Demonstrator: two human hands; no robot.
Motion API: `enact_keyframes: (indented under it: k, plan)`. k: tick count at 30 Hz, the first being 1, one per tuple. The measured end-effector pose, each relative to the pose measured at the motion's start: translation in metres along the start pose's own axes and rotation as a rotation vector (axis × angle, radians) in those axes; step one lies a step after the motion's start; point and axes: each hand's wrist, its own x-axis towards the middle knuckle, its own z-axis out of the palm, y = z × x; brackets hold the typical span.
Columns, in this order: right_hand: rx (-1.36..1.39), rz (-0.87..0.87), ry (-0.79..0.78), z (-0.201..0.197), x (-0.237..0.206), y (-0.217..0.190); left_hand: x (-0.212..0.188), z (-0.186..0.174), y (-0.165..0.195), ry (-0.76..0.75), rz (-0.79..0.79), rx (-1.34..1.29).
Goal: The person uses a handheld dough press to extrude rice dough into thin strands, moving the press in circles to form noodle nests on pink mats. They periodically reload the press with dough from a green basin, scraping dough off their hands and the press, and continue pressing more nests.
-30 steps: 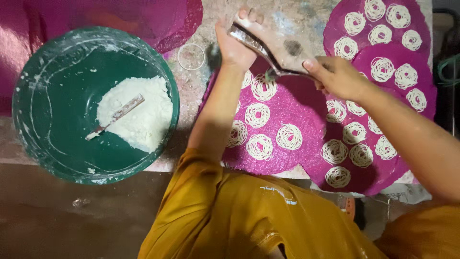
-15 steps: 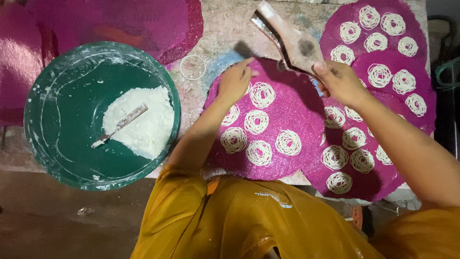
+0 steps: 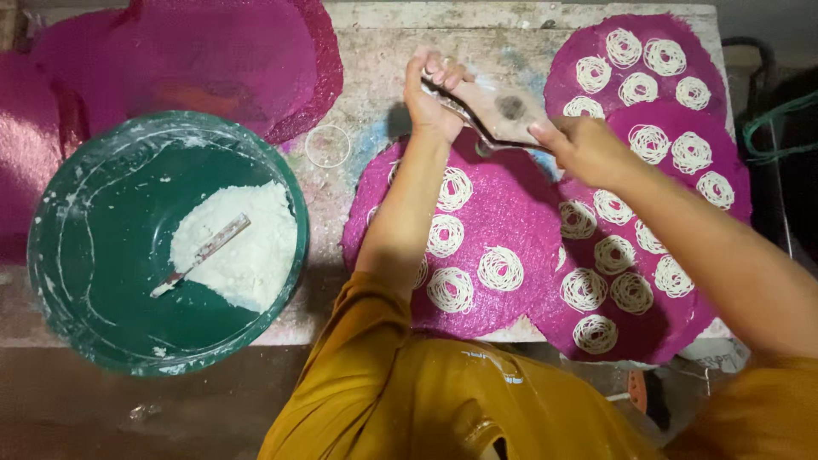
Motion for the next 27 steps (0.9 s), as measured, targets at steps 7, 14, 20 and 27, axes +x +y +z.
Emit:
enact_keyframes:
  k: [7, 14, 20, 27]
  plan:
    - [0.062, 0.114, -0.109, -0.007, -0.001, 0.012, -0.003, -0.006, -0.018, 0.124, -0.004, -0.012]
    - [0.068, -0.148, 0.097, -0.001, 0.013, 0.013, 0.018, 0.005, -0.01, 0.075, 0.06, 0.077]
    - [-0.01, 0.07, -0.036, -0.012, 0.008, 0.018, 0.01, 0.002, -0.027, 0.253, 0.025, -0.01]
    - [0.022, -0.156, 0.173, -0.016, 0.012, 0.026, 0.008, 0.029, -0.013, 0.283, -0.172, 0.062]
